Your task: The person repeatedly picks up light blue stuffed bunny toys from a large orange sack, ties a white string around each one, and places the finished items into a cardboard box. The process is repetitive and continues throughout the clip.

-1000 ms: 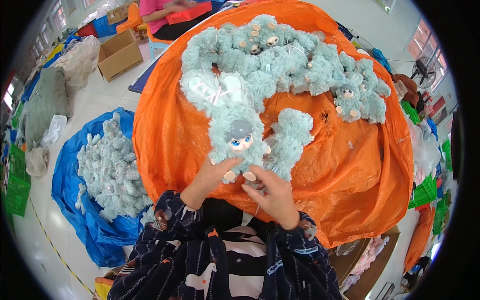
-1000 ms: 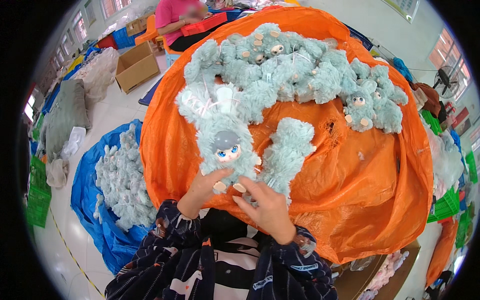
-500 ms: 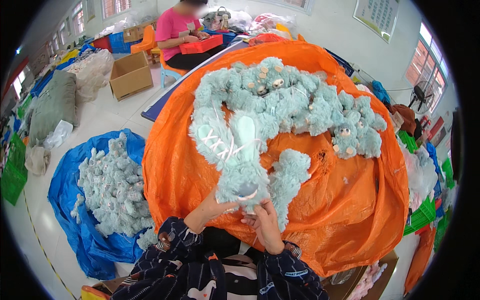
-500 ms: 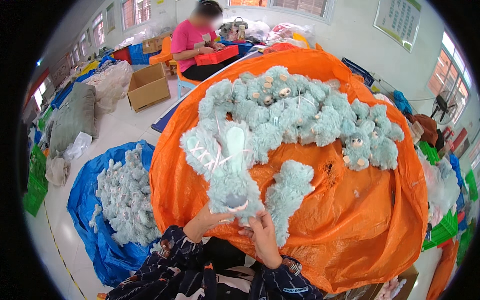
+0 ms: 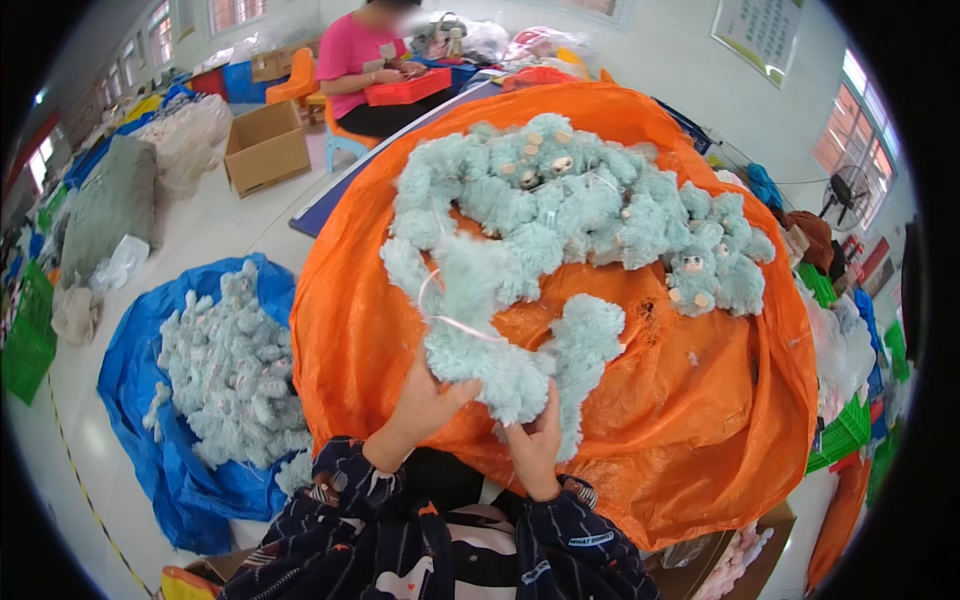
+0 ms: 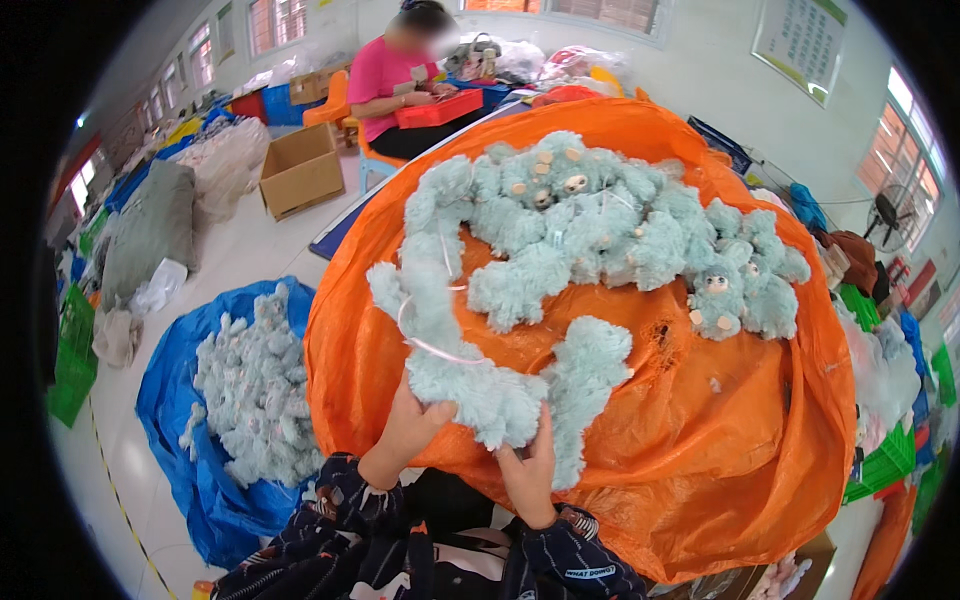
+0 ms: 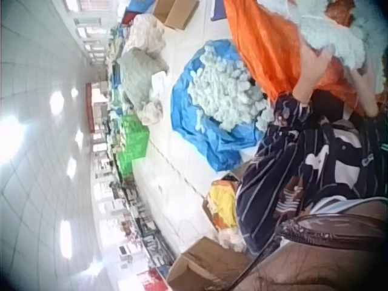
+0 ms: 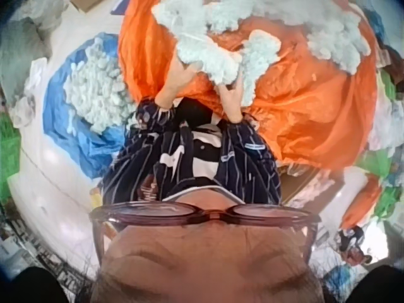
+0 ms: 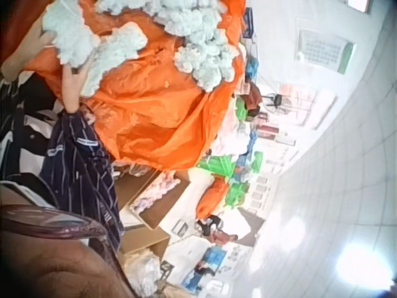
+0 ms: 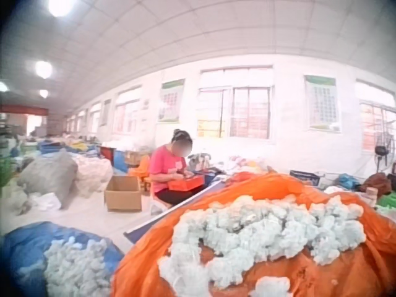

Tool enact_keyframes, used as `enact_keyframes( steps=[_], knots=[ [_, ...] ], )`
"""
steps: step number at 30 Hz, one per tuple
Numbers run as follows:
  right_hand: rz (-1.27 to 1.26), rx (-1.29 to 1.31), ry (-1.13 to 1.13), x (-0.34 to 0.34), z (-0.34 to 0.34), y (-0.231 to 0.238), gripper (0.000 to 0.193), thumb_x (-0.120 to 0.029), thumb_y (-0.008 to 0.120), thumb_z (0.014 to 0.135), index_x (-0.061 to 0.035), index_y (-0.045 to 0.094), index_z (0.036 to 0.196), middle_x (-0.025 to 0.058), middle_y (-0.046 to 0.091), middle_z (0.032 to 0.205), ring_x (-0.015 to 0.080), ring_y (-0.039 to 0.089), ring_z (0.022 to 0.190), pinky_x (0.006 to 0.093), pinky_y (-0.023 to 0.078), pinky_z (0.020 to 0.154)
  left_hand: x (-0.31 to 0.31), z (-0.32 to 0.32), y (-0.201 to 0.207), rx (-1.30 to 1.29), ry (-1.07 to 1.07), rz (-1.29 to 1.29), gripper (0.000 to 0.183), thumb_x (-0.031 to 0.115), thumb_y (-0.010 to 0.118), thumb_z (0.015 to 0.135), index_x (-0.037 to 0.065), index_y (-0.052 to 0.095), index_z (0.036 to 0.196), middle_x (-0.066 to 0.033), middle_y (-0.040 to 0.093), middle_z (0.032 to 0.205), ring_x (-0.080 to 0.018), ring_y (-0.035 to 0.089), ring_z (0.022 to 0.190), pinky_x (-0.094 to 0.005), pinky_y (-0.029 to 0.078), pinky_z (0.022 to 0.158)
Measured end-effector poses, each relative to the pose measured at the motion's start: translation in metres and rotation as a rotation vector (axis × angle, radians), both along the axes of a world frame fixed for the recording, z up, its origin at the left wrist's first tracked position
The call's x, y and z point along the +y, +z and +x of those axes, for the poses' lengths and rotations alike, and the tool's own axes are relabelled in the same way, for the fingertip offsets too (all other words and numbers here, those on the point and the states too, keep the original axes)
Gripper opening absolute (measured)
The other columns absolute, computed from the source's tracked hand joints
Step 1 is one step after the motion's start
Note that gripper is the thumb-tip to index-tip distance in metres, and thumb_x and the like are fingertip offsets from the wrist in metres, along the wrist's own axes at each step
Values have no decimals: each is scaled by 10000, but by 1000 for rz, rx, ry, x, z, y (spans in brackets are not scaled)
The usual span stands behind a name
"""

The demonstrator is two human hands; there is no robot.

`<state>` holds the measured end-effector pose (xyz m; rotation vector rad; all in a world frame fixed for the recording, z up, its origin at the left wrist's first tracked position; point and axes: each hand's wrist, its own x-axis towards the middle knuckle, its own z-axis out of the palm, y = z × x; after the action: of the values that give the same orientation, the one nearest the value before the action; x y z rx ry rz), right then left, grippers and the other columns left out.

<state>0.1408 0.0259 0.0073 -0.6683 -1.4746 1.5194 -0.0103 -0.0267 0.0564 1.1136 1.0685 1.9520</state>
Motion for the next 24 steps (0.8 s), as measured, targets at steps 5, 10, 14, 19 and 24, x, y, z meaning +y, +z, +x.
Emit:
enact_keyframes(
  steps=[5,10,14,19,24],
  knots=[
    [807,-283,-163,11,21,-18,746,54,597,702,32,163,1309,187,367,1222,258,449,1078,354,375,897,-11,-8,-9,-171,52,-176,337,134,557,816,-23,478,1104,-90,535,1033,-160,511,974,-300,420,828],
    [706,-225,-251,5,18,4,695,-64,720,620,58,358,1201,189,492,1052,318,509,933,365,404,816,-11,-10,3,-67,109,-181,267,60,460,857,-36,497,1104,-126,524,1101,-205,511,983,-316,398,870],
    [700,-300,-249,4,16,20,637,-113,684,683,53,353,1201,179,496,1058,283,522,910,348,421,792,-11,-14,-4,392,192,-348,322,95,535,819,-14,485,1118,-108,517,1107,-203,489,1021,-305,386,880],
    [-716,472,129,16,25,21,276,-253,414,896,-39,458,1064,65,539,850,138,522,694,270,440,602,0,-3,35,225,-173,-17,780,190,650,735,55,182,1344,-112,400,1229,-228,415,1111,-344,391,885],
    [-1146,827,307,29,42,25,270,-298,431,891,-38,484,938,32,498,720,120,449,611,246,400,556,12,5,23,-1,-145,-21,686,53,579,747,57,212,1327,-120,374,1238,-226,420,1106,-337,455,811]
  ],
)
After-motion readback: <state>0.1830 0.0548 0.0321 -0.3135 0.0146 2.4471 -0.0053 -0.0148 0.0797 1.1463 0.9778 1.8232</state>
